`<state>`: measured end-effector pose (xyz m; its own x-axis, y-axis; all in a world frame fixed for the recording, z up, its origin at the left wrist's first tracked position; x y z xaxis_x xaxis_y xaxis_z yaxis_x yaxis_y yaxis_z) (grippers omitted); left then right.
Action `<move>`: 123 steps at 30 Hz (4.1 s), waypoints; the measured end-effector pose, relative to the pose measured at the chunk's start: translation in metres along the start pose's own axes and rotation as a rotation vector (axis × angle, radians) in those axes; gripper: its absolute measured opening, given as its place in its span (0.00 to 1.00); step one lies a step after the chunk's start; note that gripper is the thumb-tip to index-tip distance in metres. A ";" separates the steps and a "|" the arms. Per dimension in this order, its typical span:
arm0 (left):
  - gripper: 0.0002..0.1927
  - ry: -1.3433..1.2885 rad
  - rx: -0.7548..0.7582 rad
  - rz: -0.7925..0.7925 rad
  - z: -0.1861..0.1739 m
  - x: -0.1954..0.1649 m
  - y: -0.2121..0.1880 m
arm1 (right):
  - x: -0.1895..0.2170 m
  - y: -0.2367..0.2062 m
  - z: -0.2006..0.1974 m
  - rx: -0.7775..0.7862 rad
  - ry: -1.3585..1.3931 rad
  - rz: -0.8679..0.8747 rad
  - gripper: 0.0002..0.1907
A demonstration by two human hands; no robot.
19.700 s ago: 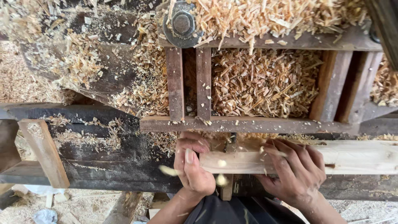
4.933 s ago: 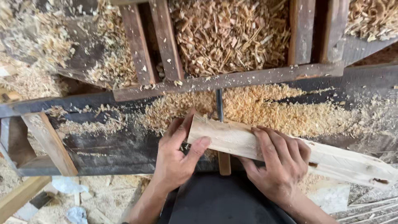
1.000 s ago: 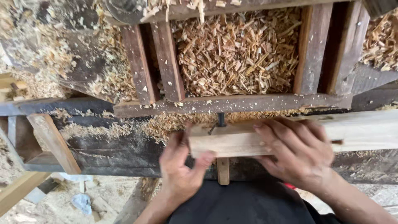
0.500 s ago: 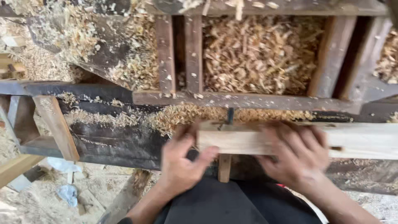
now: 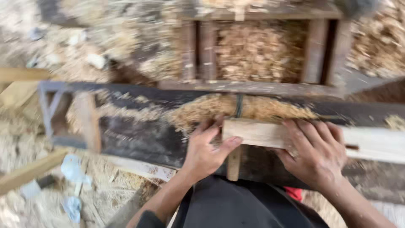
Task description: The person uses a mortise machine to cut holes into several pieces of wood, handling them one by one.
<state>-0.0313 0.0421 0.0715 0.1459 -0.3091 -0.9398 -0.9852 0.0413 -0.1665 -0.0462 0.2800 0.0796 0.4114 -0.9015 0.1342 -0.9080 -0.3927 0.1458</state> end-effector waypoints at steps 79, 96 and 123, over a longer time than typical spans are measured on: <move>0.28 -0.149 -0.732 -0.905 -0.328 0.278 -0.280 | 0.158 -0.009 0.007 0.196 -0.369 -0.707 0.24; 0.17 0.001 -1.150 -1.097 -0.267 0.330 -0.340 | 0.123 -0.019 0.047 0.357 -0.504 -0.733 0.26; 0.40 -1.245 -0.724 0.125 -0.206 0.173 -0.297 | 0.362 -0.049 -0.010 0.433 0.462 -0.477 0.45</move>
<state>0.2675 -0.2195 0.0196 -0.3328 0.6885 -0.6444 -0.7707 -0.5923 -0.2349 0.1477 -0.0253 0.1304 0.6686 -0.4887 0.5605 -0.5365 -0.8389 -0.0915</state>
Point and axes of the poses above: each hand's wrist, its own y-axis towards the middle knuckle, its own z-axis out of the palm, x = y × z, the point moved 5 cm from there along y, towards the middle knuckle, and after that the axes turned 8 degrees about -y, right-handed, at the moved point
